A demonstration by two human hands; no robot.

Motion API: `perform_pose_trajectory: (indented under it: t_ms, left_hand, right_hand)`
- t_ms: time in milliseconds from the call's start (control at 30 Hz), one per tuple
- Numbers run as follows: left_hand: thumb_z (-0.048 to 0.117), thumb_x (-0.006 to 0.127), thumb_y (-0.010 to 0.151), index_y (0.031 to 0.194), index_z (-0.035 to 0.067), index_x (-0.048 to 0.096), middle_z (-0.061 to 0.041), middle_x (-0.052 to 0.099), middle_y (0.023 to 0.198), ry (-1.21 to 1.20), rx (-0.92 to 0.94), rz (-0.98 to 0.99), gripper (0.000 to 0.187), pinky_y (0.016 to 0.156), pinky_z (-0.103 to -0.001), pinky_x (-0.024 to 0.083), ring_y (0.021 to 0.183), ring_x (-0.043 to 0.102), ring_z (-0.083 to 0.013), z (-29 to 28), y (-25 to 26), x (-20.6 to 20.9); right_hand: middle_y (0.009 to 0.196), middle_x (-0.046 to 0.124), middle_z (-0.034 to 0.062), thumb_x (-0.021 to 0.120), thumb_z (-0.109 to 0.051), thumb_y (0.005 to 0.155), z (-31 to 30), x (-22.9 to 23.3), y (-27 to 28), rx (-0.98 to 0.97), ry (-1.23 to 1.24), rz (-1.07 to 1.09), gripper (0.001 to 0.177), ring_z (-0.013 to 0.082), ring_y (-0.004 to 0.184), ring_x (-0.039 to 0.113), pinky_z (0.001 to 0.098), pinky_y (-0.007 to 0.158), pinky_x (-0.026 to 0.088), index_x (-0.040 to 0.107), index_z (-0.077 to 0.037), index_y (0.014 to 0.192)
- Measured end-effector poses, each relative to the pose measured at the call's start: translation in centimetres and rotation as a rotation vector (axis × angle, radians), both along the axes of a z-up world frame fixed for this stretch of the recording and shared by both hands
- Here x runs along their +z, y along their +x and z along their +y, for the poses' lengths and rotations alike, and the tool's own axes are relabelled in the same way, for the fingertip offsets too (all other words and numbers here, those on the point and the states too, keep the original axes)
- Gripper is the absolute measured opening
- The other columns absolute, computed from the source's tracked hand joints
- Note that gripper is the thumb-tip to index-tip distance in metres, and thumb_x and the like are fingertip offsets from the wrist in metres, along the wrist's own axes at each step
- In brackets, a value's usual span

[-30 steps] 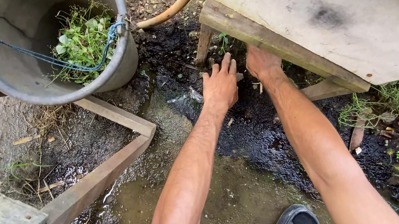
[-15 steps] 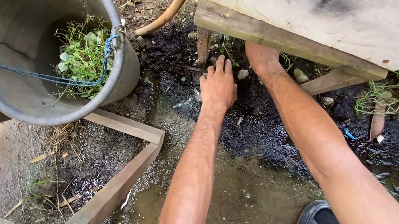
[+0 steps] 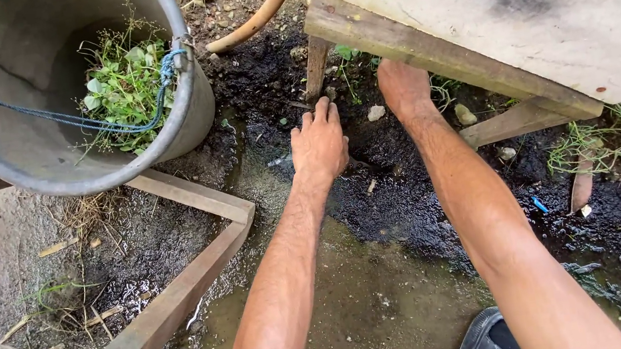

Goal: Picking up small plants and weeds from the ground and placing them into a bucket

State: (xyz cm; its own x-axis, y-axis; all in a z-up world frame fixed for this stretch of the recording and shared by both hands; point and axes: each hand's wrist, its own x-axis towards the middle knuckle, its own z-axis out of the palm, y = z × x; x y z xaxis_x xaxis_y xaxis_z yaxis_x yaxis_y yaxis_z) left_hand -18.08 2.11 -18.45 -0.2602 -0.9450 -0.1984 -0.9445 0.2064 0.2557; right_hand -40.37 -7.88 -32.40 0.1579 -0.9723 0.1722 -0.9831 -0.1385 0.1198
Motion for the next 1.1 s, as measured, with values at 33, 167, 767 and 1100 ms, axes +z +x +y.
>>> perform_pose_trajectory:
  t_ms: [33, 167, 767, 1100]
  left_hand:
    - [0.030, 0.077, 0.087, 0.147, 0.006, 0.054, -0.009, 0.042, 0.154, -0.001, 0.002, 0.001, 0.069, 0.095, -0.054, 0.055, 0.126, 0.057, -0.0340, 0.0, 0.2, 0.1]
    - [0.030, 0.077, 0.088, 0.147, 0.005, 0.054, -0.009, 0.044, 0.153, 0.006, 0.008, -0.001, 0.068, 0.094, -0.053, 0.055, 0.127, 0.057, -0.0340, 0.6, 0.9, 0.2]
    - [0.032, 0.076, 0.088, 0.146, 0.007, 0.055, -0.009, 0.047, 0.149, -0.039, -0.043, -0.030, 0.067, 0.093, -0.051, 0.056, 0.126, 0.057, -0.0334, 1.8, -0.2, 1.2]
    - [0.029, 0.077, 0.089, 0.152, 0.010, 0.049, -0.012, 0.040, 0.155, -0.010, -0.052, 0.018, 0.072, 0.100, -0.055, 0.052, 0.131, 0.053, -0.0354, 0.2, -1.8, 1.8]
  right_hand:
    - [0.059, 0.064, 0.0084, 0.056, -0.005, 0.089, -0.1, 0.0, 0.1, 0.002, -0.001, 0.001, 0.016, 0.0297, 0.058, 0.071, 0.0444, 0.044, 0.055, 0.069, -0.008, 0.080]
    - [0.056, 0.063, 0.0096, 0.056, -0.005, 0.093, 0.8, 1.9, 1.4, 0.016, -0.071, 0.021, 0.020, 0.0285, 0.055, 0.071, 0.0406, 0.044, 0.057, 0.067, -0.006, 0.076]
    - [0.076, 0.065, 0.0208, 0.051, 0.000, 0.101, 6.4, 9.3, 2.8, -0.089, 0.139, -0.135, 0.014, 0.0369, 0.080, 0.075, 0.0470, 0.061, 0.068, 0.060, 0.009, 0.106]
    - [0.071, 0.067, 0.0135, 0.074, -0.028, 0.097, 2.2, 8.4, 3.0, -0.083, 0.070, -0.202, 0.037, 0.0309, 0.066, 0.071, 0.0436, 0.046, 0.054, 0.064, 0.001, 0.118]
